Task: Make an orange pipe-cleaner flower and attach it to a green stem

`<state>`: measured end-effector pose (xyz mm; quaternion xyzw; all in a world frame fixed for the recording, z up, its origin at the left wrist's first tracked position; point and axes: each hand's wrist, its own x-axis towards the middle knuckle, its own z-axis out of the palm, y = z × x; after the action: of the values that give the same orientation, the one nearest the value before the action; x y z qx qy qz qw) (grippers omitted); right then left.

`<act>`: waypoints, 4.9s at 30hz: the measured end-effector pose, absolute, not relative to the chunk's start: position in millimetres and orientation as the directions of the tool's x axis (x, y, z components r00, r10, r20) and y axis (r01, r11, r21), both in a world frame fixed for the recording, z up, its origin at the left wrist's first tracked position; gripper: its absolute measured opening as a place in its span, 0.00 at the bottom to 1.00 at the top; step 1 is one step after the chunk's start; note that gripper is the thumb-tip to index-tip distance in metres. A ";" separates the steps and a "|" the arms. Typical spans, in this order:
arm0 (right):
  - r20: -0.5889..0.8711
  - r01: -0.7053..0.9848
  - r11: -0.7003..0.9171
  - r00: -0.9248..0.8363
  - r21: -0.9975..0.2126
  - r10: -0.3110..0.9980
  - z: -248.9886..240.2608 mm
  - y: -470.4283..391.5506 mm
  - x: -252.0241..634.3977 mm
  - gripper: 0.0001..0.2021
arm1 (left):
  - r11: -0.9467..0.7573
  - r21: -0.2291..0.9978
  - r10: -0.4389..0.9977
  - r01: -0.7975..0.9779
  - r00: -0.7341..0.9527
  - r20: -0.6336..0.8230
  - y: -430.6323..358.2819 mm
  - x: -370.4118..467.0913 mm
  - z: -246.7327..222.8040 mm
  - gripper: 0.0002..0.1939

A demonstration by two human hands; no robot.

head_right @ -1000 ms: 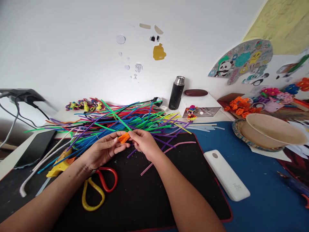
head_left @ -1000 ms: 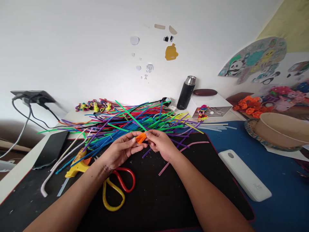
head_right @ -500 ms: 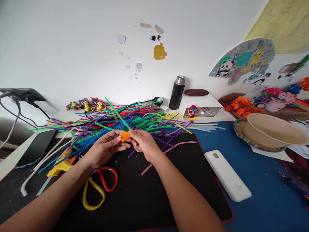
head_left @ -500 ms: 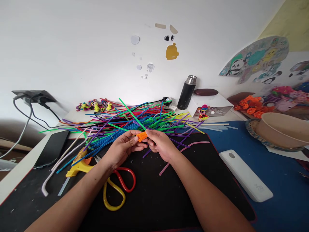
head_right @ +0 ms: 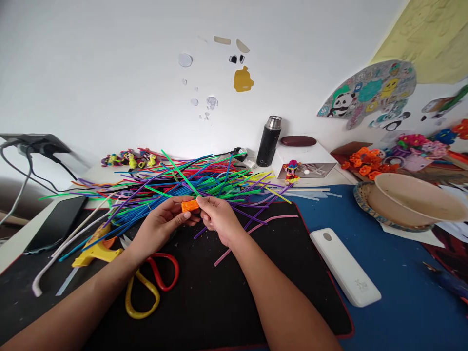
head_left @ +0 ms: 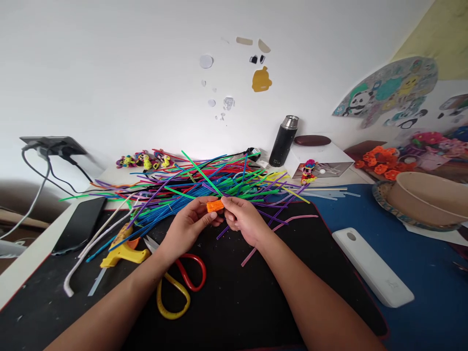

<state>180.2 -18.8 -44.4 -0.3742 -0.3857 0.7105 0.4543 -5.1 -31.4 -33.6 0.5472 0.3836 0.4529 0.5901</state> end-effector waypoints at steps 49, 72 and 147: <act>-0.016 0.067 0.012 -0.398 -0.998 0.917 -36.5 -25.7 183.0 0.21 | 0.003 1.000 0.968 0.018 0.251 -0.008 -20.3 -25.9 -23.5 0.25; -0.077 -0.224 -0.104 -0.126 -0.969 0.989 -37.1 -18.4 183.6 0.22 | 0.014 0.895 0.994 -0.446 -0.087 -0.059 -5.4 -31.8 -34.0 0.19; 0.078 -0.125 0.059 -0.151 -0.990 0.986 -43.4 -24.5 171.8 0.13 | 0.195 0.860 0.981 -0.471 0.075 -0.182 -17.3 -12.4 -25.8 0.25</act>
<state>171.8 -24.5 -43.4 -0.4111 -0.5233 0.5490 0.5056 -12.4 -17.3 -25.8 0.3174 0.4011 0.5492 0.6609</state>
